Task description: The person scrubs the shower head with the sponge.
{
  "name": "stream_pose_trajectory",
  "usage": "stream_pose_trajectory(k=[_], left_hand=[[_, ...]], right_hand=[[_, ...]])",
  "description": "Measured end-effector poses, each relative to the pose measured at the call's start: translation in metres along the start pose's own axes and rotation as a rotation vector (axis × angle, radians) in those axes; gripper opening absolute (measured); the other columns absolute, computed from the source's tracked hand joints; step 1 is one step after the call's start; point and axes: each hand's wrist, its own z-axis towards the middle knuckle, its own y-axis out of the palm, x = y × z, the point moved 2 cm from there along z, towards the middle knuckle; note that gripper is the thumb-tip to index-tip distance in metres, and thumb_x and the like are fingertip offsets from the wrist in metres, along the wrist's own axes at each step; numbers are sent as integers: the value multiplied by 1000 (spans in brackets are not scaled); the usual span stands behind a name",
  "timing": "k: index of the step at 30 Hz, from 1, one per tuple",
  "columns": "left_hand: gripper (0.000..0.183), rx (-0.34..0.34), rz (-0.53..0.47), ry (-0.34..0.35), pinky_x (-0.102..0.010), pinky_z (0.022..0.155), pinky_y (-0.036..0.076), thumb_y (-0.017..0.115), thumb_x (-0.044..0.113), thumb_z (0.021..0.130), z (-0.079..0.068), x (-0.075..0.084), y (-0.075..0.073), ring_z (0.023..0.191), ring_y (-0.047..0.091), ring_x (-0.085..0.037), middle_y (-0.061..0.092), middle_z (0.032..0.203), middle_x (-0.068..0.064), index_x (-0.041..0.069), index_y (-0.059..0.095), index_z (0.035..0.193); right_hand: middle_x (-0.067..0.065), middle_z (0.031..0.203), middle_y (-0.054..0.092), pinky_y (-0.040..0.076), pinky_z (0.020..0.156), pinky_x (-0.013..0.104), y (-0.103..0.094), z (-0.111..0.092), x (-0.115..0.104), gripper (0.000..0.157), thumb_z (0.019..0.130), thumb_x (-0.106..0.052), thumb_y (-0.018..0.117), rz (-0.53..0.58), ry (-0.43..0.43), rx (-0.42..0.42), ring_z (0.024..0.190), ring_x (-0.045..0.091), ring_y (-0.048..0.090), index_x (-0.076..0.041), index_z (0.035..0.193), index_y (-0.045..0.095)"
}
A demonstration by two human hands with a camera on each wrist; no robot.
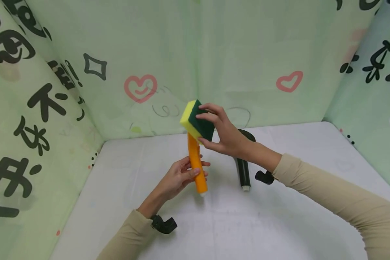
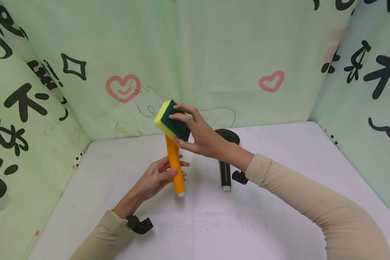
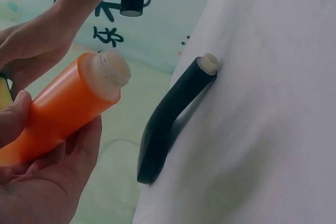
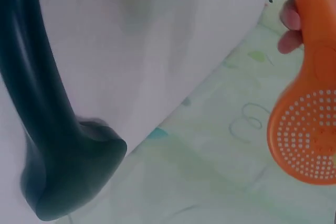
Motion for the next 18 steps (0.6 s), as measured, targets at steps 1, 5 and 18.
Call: stream_pose_trajectory(k=[1, 5, 18], left_hand=[[42, -2, -4, 0, -41, 102, 53, 52, 4, 105, 0, 0, -1, 106, 69, -26, 61, 131, -18, -1, 42, 145], [43, -44, -34, 7, -40, 103, 52, 50, 5, 106, -2, 2, -2, 107, 67, -27, 57, 134, -22, 0, 40, 148], [57, -120, 11, -16, -45, 105, 50, 59, 0, 99, -4, 12, 5, 107, 69, -29, 59, 136, -21, 2, 32, 150]], right_hand=[[21, 150, 29, 54, 100, 47, 3, -2, -1, 70, 82, -5, 82, -4, -27, -32, 137, 37, 37, -10, 139, 41], [20, 148, 28, 52, 102, 49, 9, -5, -3, 72, 80, -4, 85, 6, -110, -108, 137, 40, 37, -12, 136, 41], [24, 149, 27, 56, 94, 52, -9, 17, 28, 72, 84, 3, 79, 104, 107, 154, 134, 30, 40, 0, 140, 34]])
